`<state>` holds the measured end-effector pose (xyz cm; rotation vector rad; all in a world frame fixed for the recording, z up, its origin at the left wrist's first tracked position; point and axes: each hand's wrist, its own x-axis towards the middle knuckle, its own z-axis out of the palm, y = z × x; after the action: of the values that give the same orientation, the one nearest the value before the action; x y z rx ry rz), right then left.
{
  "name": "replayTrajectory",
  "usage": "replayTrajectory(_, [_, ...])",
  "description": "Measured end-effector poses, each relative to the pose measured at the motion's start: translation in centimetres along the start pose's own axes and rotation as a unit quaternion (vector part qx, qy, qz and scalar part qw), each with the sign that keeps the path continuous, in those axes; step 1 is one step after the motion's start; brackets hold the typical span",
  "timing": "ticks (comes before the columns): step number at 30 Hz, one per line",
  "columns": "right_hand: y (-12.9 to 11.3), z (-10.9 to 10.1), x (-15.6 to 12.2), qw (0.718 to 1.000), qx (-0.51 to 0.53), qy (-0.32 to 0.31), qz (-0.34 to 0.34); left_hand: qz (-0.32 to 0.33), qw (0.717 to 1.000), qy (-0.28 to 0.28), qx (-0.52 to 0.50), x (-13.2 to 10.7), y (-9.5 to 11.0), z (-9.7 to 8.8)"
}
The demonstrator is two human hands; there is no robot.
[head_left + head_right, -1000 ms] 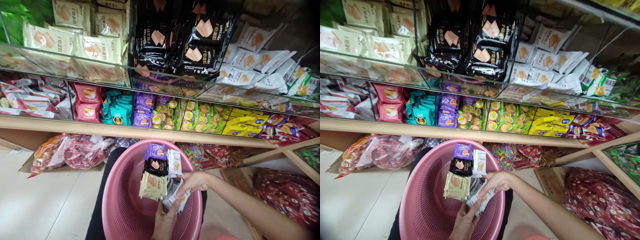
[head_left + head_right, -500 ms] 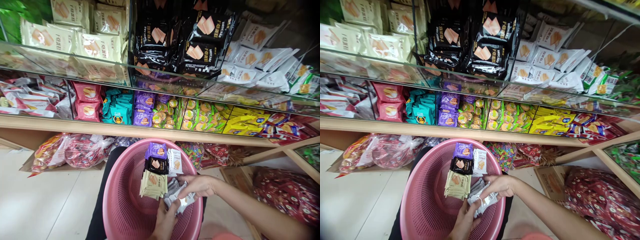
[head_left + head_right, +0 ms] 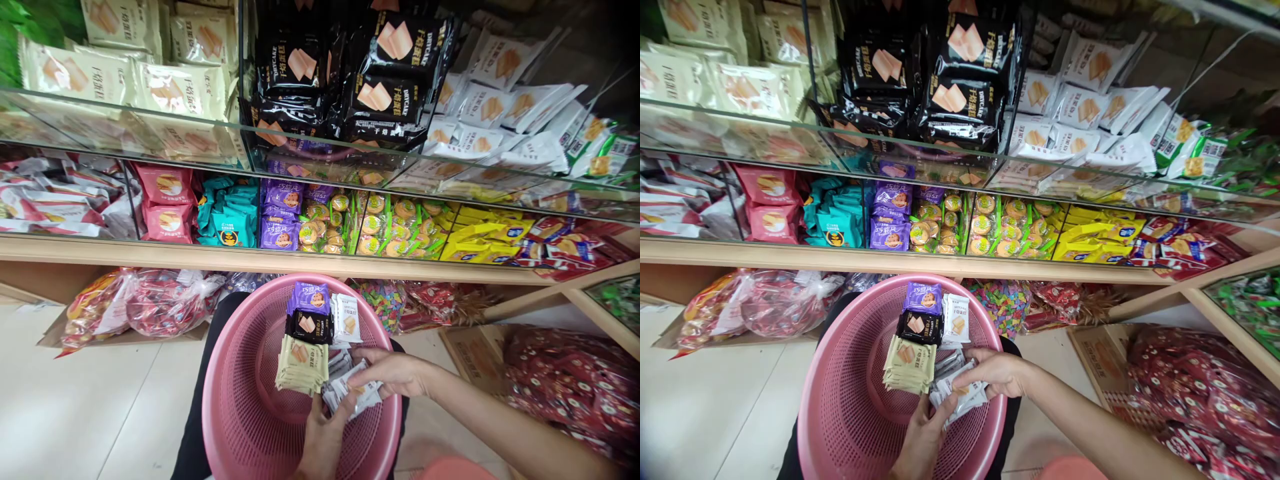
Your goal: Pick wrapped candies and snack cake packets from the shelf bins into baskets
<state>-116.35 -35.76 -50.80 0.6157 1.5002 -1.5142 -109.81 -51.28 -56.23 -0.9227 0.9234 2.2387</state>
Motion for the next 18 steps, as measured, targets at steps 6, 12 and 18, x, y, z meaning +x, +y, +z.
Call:
replayTrajectory(6, [0.2, 0.4, -0.3, 0.999, -0.003, 0.035, -0.012, -0.063, 0.997, 0.014, -0.031, -1.1, 0.3, 0.5])
replayTrajectory(12, [1.6, 0.1, -0.1, 0.988, -0.019, 0.048, -0.146, -0.015, 0.999, -0.016, -0.047, -1.0, 0.9, 1.3])
replayTrajectory(18, [3.3, 0.5, 0.5, 0.965, -0.059, 0.079, -0.243, -0.068, 0.997, 0.013, -0.018, -0.7, 0.7, 1.1])
